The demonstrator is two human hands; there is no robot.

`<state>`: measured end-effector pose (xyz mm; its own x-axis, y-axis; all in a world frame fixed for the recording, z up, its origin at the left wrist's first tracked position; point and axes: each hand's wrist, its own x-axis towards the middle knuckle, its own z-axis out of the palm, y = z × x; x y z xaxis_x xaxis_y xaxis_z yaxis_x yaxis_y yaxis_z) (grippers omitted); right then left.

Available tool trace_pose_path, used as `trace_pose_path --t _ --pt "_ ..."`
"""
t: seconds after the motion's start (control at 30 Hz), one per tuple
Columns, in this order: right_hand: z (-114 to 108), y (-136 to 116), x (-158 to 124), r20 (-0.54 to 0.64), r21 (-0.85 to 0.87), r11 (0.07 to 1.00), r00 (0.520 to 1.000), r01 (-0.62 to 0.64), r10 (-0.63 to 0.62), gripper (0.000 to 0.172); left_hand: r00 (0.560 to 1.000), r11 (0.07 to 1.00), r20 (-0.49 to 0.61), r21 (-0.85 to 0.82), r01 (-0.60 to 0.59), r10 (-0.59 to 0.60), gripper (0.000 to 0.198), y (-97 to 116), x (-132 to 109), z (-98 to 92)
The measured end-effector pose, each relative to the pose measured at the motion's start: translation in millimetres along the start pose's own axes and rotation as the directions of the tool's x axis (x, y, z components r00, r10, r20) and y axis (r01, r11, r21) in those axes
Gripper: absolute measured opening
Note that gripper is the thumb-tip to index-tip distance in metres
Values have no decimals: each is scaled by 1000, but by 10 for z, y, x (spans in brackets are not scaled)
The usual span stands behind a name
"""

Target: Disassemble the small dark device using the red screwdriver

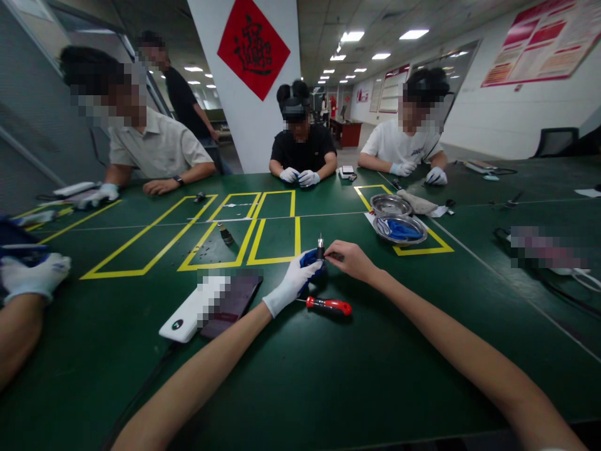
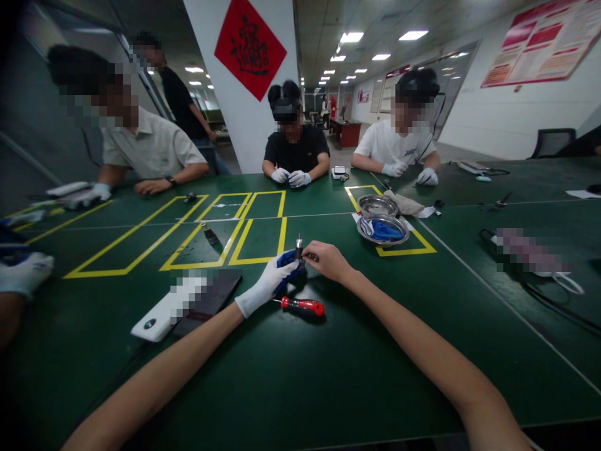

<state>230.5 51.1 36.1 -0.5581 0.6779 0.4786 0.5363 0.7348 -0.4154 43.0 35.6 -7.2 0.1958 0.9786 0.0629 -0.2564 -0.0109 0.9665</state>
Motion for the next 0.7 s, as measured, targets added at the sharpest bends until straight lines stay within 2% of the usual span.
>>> trace_pose_path --t 0.2,0.27,0.33,0.43,0.53,0.7 --pt "-24 14 20 19 158 987 1000 -6 3 14 999 998 5 50 -41 41 48 -16 1 6" --pt "-61 72 33 -11 177 984 999 -31 33 16 999 998 -6 56 -40 41 47 -12 -2 10" --pt "-123 186 44 -102 124 987 988 -102 114 18 1000 999 -11 42 -11 12 47 -3 -6 11" --pt "-242 446 37 -204 -11 961 942 -275 267 18 999 1000 -23 3 24 -24 50 7 -7 8" --pt "-328 710 -6 -135 -113 910 914 -398 383 18 999 998 -15 -40 49 -50 54 -3 0 -4" --pt "-284 876 -93 21 -236 872 894 -430 447 19 998 997 34 -57 51 -49 54 -39 19 -35"
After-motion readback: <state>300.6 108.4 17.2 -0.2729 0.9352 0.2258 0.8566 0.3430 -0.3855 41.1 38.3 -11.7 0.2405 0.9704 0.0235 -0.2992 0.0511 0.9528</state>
